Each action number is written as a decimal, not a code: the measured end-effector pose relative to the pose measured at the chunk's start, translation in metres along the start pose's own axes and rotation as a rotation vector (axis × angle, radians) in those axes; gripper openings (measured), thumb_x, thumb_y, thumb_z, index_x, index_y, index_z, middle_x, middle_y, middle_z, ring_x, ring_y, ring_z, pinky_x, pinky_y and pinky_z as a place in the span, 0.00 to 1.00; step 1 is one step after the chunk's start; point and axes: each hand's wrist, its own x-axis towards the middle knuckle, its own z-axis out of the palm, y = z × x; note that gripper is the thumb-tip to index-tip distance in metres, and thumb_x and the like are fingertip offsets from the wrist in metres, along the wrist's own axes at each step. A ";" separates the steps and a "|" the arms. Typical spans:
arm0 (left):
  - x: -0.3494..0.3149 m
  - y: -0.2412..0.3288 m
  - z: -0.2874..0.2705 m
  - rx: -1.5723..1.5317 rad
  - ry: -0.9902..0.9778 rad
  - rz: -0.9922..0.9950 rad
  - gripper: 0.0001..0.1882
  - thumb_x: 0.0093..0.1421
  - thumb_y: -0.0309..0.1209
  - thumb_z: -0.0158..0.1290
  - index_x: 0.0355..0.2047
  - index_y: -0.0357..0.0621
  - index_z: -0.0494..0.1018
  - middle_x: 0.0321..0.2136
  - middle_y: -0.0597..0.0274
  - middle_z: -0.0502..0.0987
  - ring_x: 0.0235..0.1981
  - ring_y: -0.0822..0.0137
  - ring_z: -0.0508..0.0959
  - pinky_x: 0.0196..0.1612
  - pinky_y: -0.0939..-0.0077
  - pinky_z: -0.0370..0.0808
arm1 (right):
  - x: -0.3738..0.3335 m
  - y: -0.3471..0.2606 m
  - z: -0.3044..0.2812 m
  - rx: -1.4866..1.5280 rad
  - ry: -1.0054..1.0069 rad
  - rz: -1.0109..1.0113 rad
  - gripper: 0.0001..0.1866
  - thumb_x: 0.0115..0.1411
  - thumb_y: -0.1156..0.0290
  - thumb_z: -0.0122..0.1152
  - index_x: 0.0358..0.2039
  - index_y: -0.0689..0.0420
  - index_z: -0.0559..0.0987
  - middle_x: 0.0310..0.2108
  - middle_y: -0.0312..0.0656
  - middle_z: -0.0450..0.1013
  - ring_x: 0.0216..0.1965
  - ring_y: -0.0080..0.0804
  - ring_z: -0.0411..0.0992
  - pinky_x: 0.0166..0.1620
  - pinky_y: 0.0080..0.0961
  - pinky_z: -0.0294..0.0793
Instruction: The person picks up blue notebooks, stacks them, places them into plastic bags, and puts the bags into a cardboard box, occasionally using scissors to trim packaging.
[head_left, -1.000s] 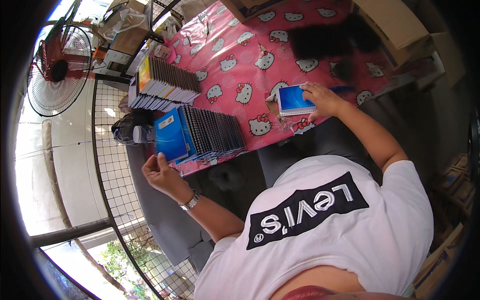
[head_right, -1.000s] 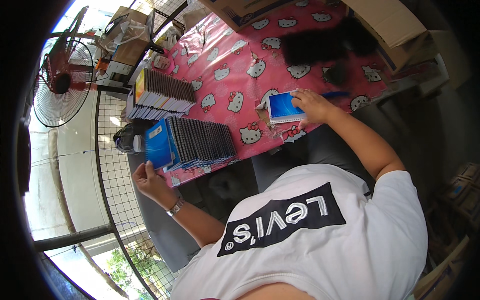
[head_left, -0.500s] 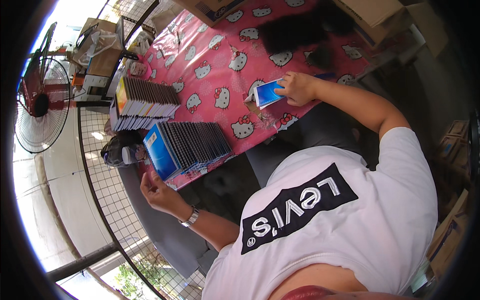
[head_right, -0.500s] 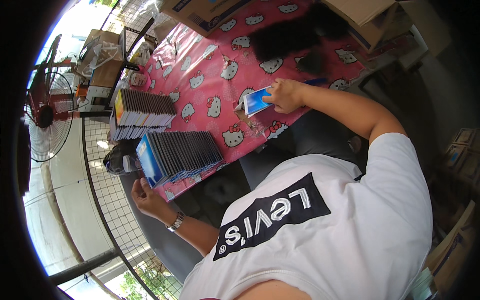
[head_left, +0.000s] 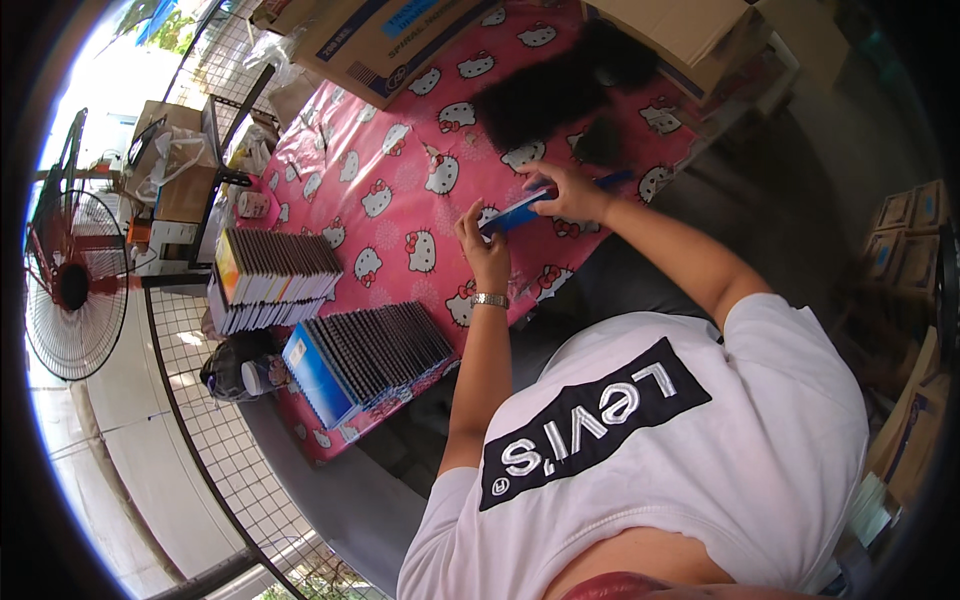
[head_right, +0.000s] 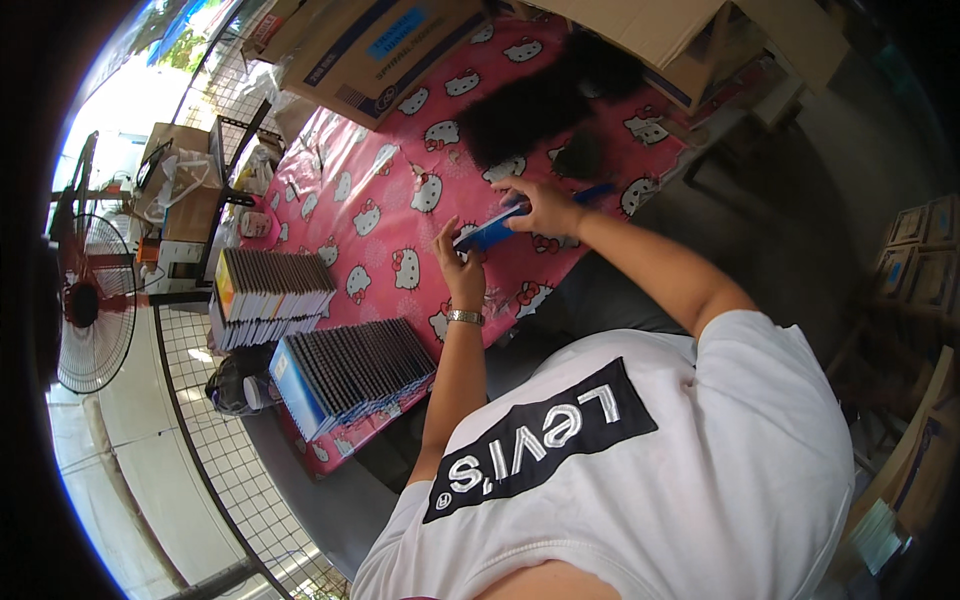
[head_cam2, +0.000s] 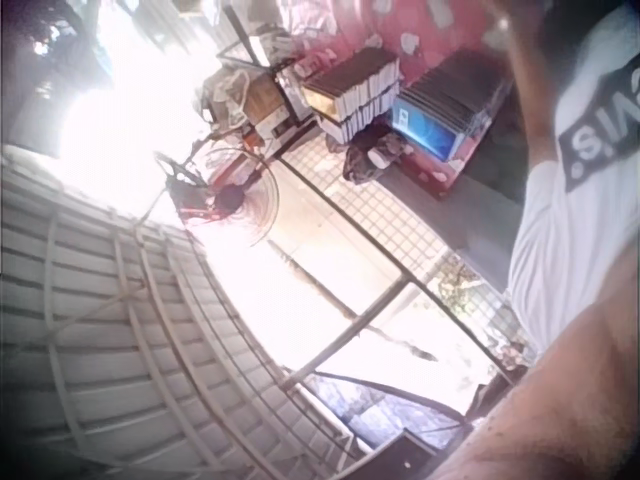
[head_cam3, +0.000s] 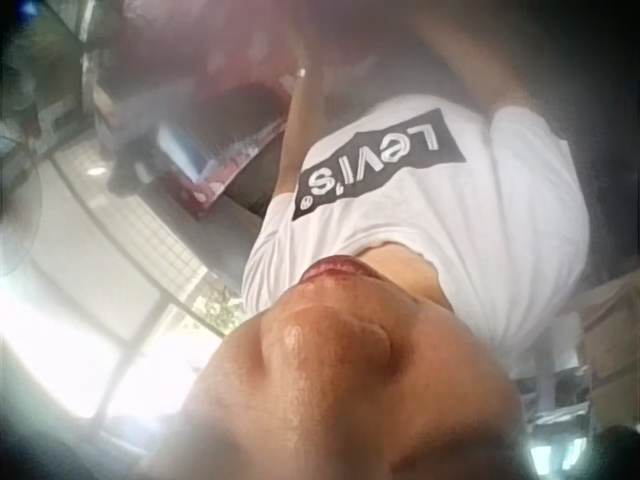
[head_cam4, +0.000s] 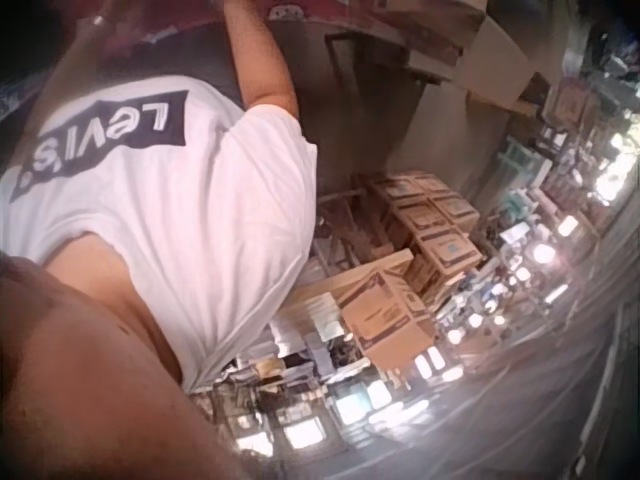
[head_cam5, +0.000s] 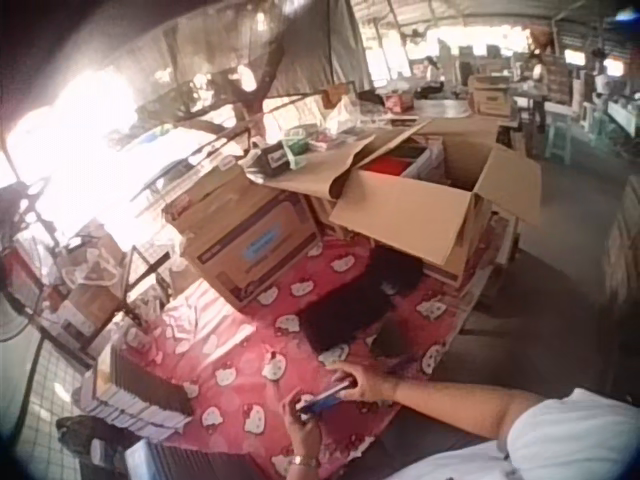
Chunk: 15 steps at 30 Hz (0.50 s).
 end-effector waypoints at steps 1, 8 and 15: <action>-0.001 -0.003 0.005 0.008 0.041 0.034 0.32 0.46 0.13 0.48 0.54 0.49 0.69 0.45 0.55 0.67 0.50 0.56 0.69 0.56 0.65 0.65 | -0.008 0.003 0.010 0.108 -0.004 0.084 0.35 0.47 0.78 0.67 0.57 0.54 0.67 0.38 0.42 0.75 0.42 0.33 0.76 0.47 0.29 0.74; 0.000 0.010 0.015 0.293 0.055 0.013 0.29 0.50 0.19 0.51 0.55 0.49 0.68 0.51 0.50 0.63 0.51 0.52 0.68 0.62 0.59 0.58 | -0.003 0.005 0.048 0.030 0.313 0.139 0.21 0.48 0.78 0.65 0.43 0.57 0.70 0.34 0.46 0.76 0.38 0.42 0.77 0.41 0.32 0.75; 0.015 0.032 0.031 0.850 -0.144 0.430 0.18 0.59 0.29 0.47 0.50 0.47 0.69 0.47 0.54 0.71 0.50 0.52 0.71 0.68 0.51 0.49 | 0.006 0.002 0.034 -0.092 0.131 0.155 0.14 0.49 0.81 0.59 0.38 0.56 0.73 0.38 0.51 0.76 0.45 0.52 0.73 0.47 0.40 0.73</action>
